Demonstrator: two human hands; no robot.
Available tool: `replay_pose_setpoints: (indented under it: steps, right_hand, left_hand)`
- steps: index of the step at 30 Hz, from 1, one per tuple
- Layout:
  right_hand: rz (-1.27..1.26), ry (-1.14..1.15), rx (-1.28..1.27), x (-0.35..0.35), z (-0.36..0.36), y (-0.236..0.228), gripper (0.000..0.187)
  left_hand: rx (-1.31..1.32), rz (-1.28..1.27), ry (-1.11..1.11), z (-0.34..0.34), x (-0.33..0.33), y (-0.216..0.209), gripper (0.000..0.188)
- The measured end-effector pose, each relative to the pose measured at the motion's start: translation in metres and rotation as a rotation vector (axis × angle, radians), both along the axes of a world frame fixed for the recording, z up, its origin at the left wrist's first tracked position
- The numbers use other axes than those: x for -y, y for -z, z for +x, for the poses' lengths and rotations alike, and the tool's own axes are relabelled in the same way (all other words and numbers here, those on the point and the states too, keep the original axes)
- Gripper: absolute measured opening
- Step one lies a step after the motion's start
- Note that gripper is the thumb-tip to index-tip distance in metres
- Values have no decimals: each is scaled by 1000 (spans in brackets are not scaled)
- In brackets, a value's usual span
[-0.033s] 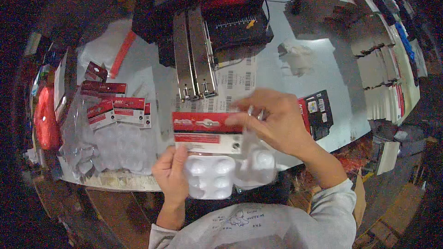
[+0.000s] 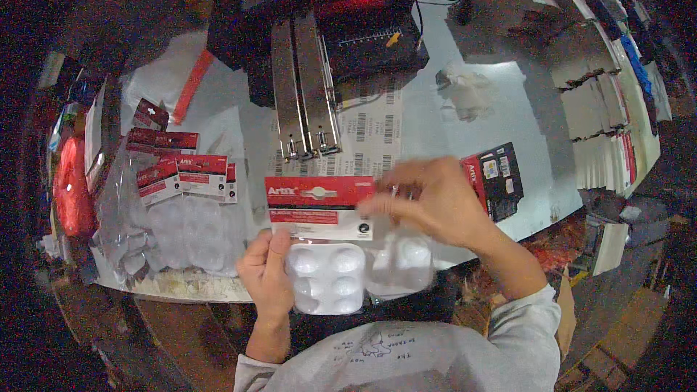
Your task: The person repeatedly picks plastic mixing palettes and inserts them into clear plastic packaging with red Artix labels. They then place the packaged items into a cardboard box. The process is repeated multiple times throughout the clip.
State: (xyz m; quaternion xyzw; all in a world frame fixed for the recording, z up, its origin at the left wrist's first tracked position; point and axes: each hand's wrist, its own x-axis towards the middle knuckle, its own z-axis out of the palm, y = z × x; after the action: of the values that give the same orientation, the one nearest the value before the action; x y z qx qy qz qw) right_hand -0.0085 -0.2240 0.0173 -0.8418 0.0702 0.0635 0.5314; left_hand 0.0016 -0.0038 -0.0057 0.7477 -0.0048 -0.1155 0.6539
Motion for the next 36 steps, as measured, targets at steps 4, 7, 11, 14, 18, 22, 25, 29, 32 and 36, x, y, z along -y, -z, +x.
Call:
replay_pose_setpoints:
  steps: [4,7,11,14,18,22,25,29,32,36]
  right_hand:
    - [376,-98,-468,4,-14,3,23]
    - [532,-30,-512,1,-18,9,21]
    - [648,70,-513,-6,0,19,18]
    - [712,225,-394,-10,20,32,17]
    - [765,287,-312,-5,33,48,16]
    - [648,238,-297,-5,30,52,14]
    - [4,212,72,2,20,41,15]
    - [-731,441,260,34,-21,26,55]
    - [-903,483,-25,38,-61,48,90]
    - [-955,501,-213,32,-87,86,115]
  left_hand:
    - [-45,-49,-54,-2,-2,9,25]
    - [-68,-43,-27,-3,-3,14,26]
    - [-65,56,-42,13,5,20,27]
    - [-39,214,-7,37,16,27,27]
    - [65,125,-73,55,26,42,26]
    - [78,106,-56,49,24,60,25]
    - [124,168,12,48,12,60,23]
    - [180,555,-185,70,-43,30,25]
    - [645,1164,-271,73,-72,6,27]
    - [687,972,71,29,-24,0,34]
